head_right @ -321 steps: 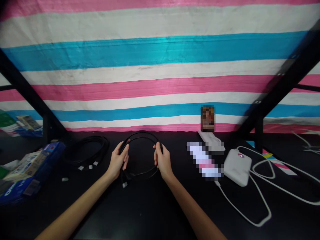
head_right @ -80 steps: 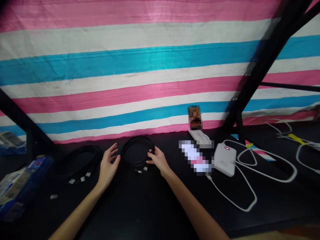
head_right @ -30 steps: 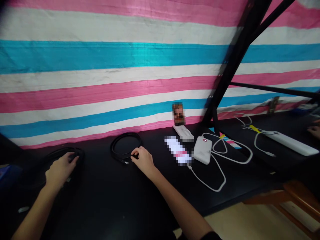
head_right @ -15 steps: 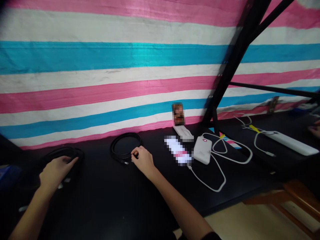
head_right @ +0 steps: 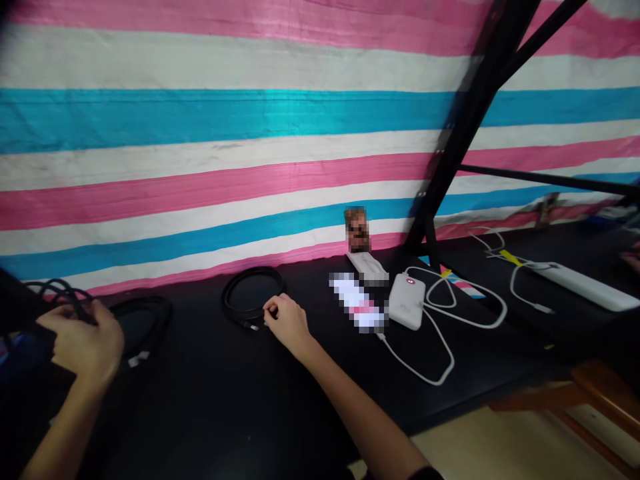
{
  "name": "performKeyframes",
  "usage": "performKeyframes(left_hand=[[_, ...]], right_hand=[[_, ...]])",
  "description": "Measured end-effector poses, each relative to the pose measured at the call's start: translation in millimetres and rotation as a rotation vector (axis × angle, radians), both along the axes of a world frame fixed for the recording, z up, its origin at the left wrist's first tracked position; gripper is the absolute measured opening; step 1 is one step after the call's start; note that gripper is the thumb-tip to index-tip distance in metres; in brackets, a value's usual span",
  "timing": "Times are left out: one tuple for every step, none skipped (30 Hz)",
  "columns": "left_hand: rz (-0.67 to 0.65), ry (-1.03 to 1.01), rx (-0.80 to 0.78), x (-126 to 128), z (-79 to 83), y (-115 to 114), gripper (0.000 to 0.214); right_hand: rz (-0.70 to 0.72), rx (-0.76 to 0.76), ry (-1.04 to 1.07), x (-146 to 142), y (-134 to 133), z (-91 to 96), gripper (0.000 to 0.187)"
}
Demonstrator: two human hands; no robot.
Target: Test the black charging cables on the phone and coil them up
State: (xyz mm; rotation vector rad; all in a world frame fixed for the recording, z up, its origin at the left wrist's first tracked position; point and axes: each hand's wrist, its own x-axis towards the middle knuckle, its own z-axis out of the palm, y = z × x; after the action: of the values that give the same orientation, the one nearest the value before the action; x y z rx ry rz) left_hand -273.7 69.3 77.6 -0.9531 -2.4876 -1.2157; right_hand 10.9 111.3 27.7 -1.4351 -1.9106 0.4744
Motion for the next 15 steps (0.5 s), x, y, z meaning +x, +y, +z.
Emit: performKeyframes(left_hand=[[0.02, 0.02, 0.043, 3, 0.6, -1, 0.056], [0.036, 0.046, 0.088, 6, 0.8, -2, 0.054], [0.034, 0.072, 0.14, 9, 0.8, -3, 0.052], [0.024, 0.096, 0.204, 12, 0.3, -3, 0.05], [0.016, 0.117, 0.275, 15, -0.4, -4, 0.048], [-0.001, 0.139, 0.346, 18, -1.3, -4, 0.046], [-0.025, 0.167, 0.414, 21, -2.5, -4, 0.043], [-0.047, 0.197, 0.466, 23, -3.7, -4, 0.039], [-0.07, 0.229, 0.487, 26, -5.1, -4, 0.034], [-0.093, 0.258, 0.48, 28, -6.8, -3, 0.028], [-0.135, 0.276, 0.444, 31, -8.9, -2, 0.021], [-0.197, 0.278, 0.396, 34, -11.6, -1, 0.015], [-0.279, 0.267, 0.344, 37, -15.0, 0, 0.013], [-0.381, 0.245, 0.294, 41, -19.2, 1, 0.013], [-0.49, 0.216, 0.262, 45, -24.0, 1, 0.014]], right_hand=[[-0.001, -0.004, -0.001, 0, 0, 0.1, 0.009], [-0.003, -0.007, -0.002, 0, 0, 0.3, 0.009], [-0.006, -0.005, -0.002, 0, 0, 0.4, 0.009], [-0.009, 0.0, -0.002, 0, 0, 0.6, 0.009], [-0.01, 0.008, 0.001, 0, 0, 0.8, 0.009], [-0.011, 0.017, 0.009, 0, 0, 0.9, 0.009], [-0.012, 0.025, 0.021, 0, 0, 1.0, 0.009], [-0.014, 0.031, 0.041, 0, 0, 1.2, 0.009], [-0.015, 0.03, 0.073, 0, 0, 1.4, 0.009], [-0.017, 0.021, 0.119, -1, 0, 1.7, 0.009], [-0.011, 0.002, 0.181, -2, 0, 2.1, 0.008], [0.003, -0.029, 0.258, -3, 1, 2.6, 0.008], [0.027, -0.077, 0.345, -5, 2, 3.2, 0.01], [0.061, -0.142, 0.435, -7, 2, 4.0, 0.013], [0.106, -0.215, 0.518, -8, 3, 5.0, 0.016]])
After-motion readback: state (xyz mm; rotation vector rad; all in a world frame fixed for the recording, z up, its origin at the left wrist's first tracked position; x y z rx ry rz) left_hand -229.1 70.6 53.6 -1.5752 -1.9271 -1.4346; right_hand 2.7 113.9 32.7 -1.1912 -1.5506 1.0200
